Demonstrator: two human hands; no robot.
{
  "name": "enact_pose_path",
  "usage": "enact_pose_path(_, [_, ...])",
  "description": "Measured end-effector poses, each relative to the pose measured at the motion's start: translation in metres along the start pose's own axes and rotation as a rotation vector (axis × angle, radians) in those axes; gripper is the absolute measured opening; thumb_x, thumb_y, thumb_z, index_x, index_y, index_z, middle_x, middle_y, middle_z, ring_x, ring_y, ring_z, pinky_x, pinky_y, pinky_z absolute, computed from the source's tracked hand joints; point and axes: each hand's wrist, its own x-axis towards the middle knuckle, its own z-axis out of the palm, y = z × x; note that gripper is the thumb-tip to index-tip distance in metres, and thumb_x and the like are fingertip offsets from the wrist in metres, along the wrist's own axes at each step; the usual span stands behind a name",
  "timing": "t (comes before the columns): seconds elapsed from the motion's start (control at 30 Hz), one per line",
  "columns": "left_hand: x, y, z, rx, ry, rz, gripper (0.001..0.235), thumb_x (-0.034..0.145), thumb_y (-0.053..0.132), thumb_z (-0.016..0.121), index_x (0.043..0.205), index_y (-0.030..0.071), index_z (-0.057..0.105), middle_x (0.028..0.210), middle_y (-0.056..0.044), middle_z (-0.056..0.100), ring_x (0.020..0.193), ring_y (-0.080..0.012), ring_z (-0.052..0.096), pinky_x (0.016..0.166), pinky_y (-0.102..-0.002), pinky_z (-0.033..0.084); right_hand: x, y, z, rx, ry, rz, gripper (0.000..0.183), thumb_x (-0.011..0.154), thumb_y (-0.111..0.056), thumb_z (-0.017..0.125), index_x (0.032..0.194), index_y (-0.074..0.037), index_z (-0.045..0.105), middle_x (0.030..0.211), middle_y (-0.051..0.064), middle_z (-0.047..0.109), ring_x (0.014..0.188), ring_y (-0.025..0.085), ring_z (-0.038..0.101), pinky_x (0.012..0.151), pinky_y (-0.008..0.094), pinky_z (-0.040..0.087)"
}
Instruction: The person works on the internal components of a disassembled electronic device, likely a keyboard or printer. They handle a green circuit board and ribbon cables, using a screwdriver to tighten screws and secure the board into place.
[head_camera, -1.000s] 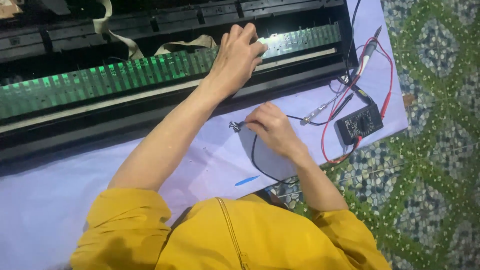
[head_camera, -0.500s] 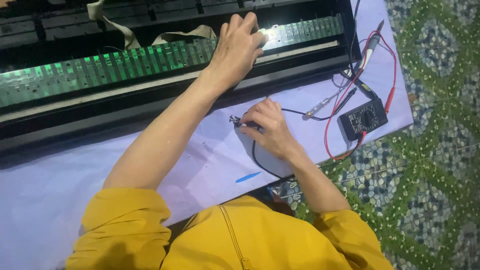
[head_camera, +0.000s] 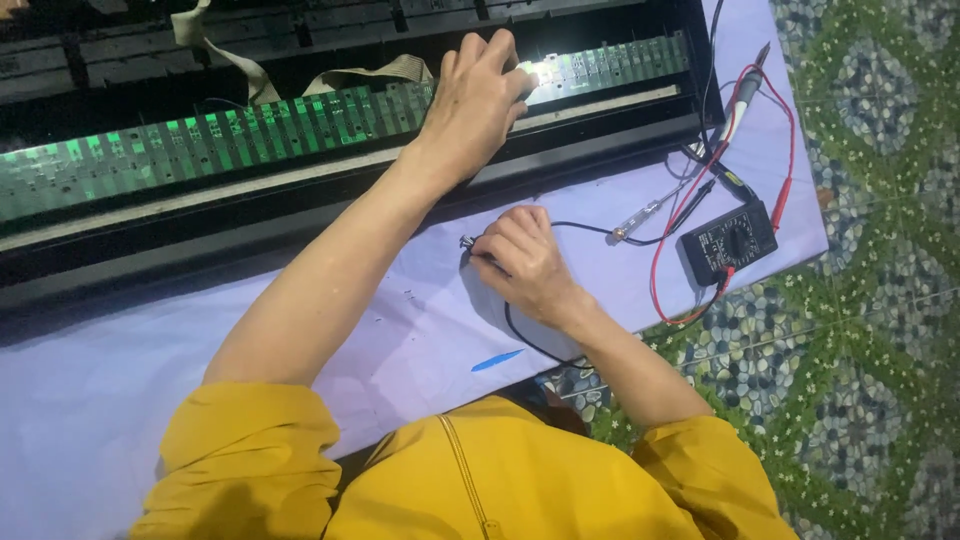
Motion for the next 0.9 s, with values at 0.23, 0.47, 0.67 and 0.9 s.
enact_pose_path(0.23, [0.000,-0.002,0.003,0.022,0.000,-0.003,0.024,0.083,0.011,0.087,0.103,0.008,0.073,0.102,-0.010,0.051,0.090,-0.0314,0.048,0.068,-0.044,0.041,-0.007,0.007,-0.013,0.291,-0.025,0.251,0.008,0.089,0.004,0.067,0.093,-0.001,0.063,0.086,0.011,0.063,0.080,0.026,0.058,0.078,0.037,0.045])
enact_pose_path(0.47, [0.001,0.000,-0.001,0.040,-0.014,-0.002,0.029,0.083,0.013,0.087,0.108,0.009,0.074,0.106,-0.011,0.052,0.093,-0.0328,0.048,0.070,-0.046,0.043,-0.010,0.030,-0.040,0.572,0.129,0.573,0.012,0.093,0.010,0.066,0.103,0.003,0.067,0.098,0.015,0.068,0.092,0.024,0.068,0.086,0.029,0.059])
enact_pose_path(0.67, [0.002,0.002,-0.005,0.007,-0.050,-0.023,0.031,0.084,0.013,0.087,0.110,0.006,0.073,0.103,-0.012,0.052,0.092,-0.0318,0.047,0.071,-0.045,0.043,0.012,0.047,-0.061,0.507,0.124,0.556,0.013,0.090,0.013,0.066,0.097,0.002,0.068,0.095,0.013,0.068,0.090,0.021,0.065,0.085,0.029,0.055])
enact_pose_path(0.9, [0.004,0.001,-0.004,-0.013,-0.024,-0.022,0.035,0.079,0.015,0.087,0.111,0.013,0.073,0.109,-0.011,0.051,0.094,-0.0377,0.048,0.070,-0.051,0.044,0.018,0.066,-0.070,0.461,0.136,0.640,0.009,0.092,0.004,0.070,0.099,-0.001,0.072,0.096,0.009,0.069,0.089,0.017,0.065,0.080,0.026,0.051])
